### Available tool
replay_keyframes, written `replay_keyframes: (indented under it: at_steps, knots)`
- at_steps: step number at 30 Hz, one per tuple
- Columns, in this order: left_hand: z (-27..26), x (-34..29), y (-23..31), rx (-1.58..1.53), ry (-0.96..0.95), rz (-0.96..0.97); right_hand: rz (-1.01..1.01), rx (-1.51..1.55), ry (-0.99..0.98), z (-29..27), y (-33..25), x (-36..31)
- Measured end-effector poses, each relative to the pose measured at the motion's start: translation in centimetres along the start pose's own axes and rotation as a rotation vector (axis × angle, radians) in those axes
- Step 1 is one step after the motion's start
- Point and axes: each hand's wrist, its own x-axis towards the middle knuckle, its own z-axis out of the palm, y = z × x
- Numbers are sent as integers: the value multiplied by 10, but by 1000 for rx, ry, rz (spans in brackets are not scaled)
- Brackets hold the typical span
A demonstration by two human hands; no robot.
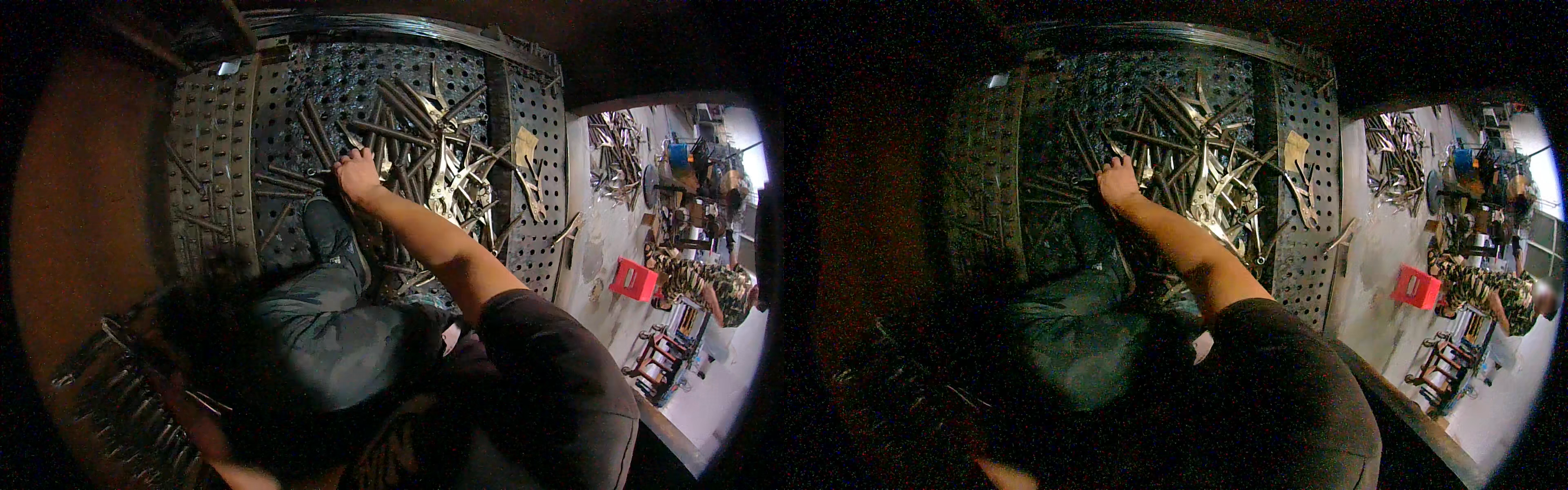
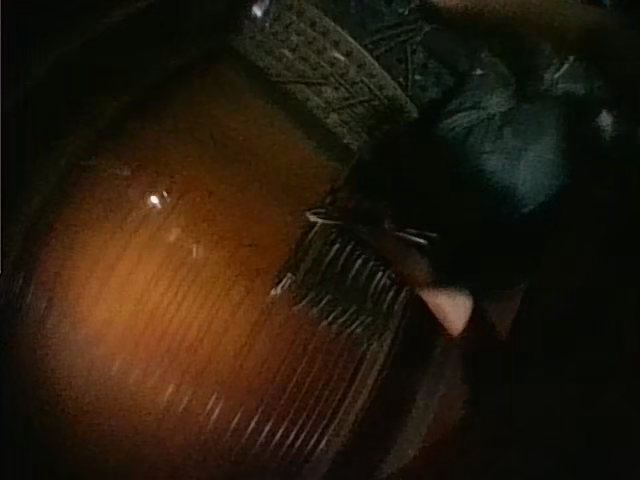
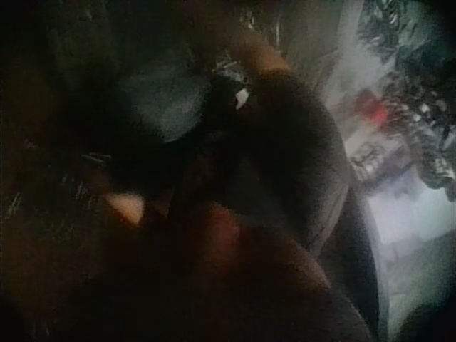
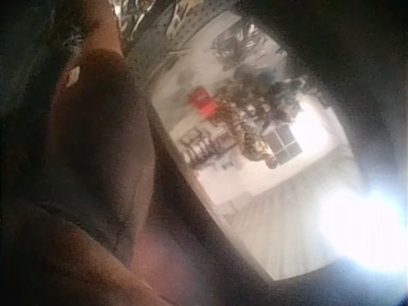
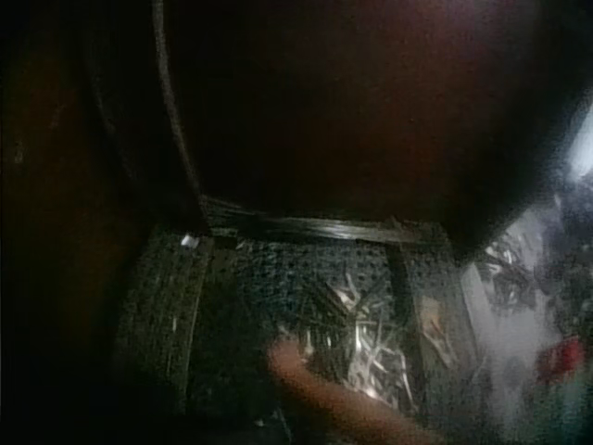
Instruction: The person picks up locking pliers from a pile on the floor and hangs them one by one on a vertical rack, occasionally rotating the pliers to check their orientation.
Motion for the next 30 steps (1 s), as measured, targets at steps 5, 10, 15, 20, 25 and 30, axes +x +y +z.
replay_keyframes:
  at_steps: [5,10,15,20,25,30]
  knots:
    - [0,-3,-1,7,-17,-24,-39,328,255,-4,-15,-43]
    - [-5,-14,-3,6,-16,-29,238,651,802,-77,38,-111]
    - [-12,-17,-10,34,-32,-43,736,265,482,28,95,-96]
    - [-30,-25,-25,107,-33,-55,693,513,152,1,59,-88]
    - [44,-21,29,17,-246,-6,669,474,267,8,52,-94]
    - [24,-32,16,-62,-149,-18,561,414,265,12,21,-105]
